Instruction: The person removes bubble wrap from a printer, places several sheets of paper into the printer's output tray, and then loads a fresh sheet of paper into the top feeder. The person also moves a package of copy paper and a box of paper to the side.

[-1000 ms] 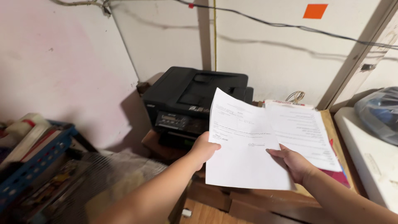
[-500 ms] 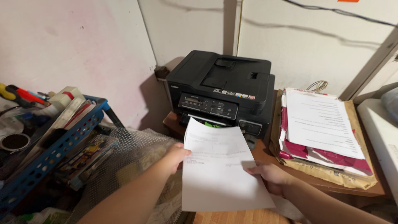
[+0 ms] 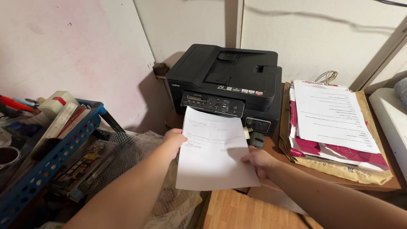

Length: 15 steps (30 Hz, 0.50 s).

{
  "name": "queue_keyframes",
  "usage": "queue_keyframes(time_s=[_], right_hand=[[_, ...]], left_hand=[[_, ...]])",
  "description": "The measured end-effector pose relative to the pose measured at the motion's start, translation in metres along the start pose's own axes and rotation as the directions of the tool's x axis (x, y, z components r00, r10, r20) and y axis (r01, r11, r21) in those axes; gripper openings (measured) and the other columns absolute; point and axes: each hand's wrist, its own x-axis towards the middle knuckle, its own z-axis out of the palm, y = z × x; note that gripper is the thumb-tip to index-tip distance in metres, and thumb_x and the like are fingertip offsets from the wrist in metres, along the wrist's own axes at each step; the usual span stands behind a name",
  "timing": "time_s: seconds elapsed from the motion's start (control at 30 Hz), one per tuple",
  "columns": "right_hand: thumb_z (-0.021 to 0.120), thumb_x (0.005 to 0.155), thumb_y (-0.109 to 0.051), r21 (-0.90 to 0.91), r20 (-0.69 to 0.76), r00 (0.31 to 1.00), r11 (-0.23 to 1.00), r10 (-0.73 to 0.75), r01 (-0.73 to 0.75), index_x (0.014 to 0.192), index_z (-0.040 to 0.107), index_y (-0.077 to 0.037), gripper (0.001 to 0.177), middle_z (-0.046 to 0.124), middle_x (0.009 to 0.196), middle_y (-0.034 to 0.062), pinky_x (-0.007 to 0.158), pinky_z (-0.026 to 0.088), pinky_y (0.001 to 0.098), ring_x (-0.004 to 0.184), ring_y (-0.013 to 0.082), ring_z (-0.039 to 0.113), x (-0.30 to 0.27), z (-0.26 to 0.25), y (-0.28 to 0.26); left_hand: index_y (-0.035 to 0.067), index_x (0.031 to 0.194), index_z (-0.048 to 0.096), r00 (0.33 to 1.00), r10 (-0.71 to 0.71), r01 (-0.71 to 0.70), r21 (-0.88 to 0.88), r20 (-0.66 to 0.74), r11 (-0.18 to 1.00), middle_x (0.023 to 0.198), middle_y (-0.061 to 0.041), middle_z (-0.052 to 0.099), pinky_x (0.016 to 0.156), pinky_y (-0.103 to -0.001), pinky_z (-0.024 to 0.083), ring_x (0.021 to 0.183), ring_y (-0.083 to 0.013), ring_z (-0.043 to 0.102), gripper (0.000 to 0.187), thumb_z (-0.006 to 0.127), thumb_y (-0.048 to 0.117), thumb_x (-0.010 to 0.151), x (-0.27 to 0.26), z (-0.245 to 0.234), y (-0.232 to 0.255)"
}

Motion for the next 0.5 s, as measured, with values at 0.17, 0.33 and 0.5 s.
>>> queue_keyframes(time_s=[0.17,0.33,0.5], right_hand=[[0.052,0.097,0.0,0.136,-0.177,0.981,0.989,0.081,-0.058,0.14,0.049,-0.015,0.045,0.063,0.131,0.0143,0.095,0.057,0.0517,0.116,0.0314,0.065,0.023,0.013,-0.008],[0.052,0.096,-0.002,0.177,-0.122,0.992,0.984,0.043,-0.021,0.138,0.055,-0.009,0.043,0.065,0.13,0.0161,0.091,0.059,0.0511,0.114,0.0323,0.066,0.029,0.018,-0.002],[0.053,0.097,-0.001,0.213,-0.235,0.969,0.977,0.08,-0.029,0.14,0.05,-0.013,0.045,0.062,0.13,0.0154,0.094,0.056,0.056,0.116,0.034,0.064,0.041,0.021,-0.012]], left_hand=[[-0.011,0.125,0.059,0.992,-0.124,0.123,0.027,0.018,0.992,0.121,-0.027,0.069,0.09,-0.048,0.059,0.108,-0.0365,0.071,0.037,0.063,-0.003,0.089,0.031,-0.001,-0.002],[-0.017,0.121,0.065,0.974,-0.211,0.196,0.17,0.078,0.966,0.118,-0.027,0.073,0.089,-0.047,0.06,0.103,-0.0372,0.074,0.035,0.064,-0.003,0.09,0.055,-0.01,-0.021],[-0.02,0.127,0.059,0.936,-0.307,0.293,0.098,0.172,0.951,0.126,-0.03,0.069,0.09,-0.049,0.059,0.108,-0.0391,0.072,0.039,0.061,-0.003,0.092,0.062,-0.012,-0.023]])
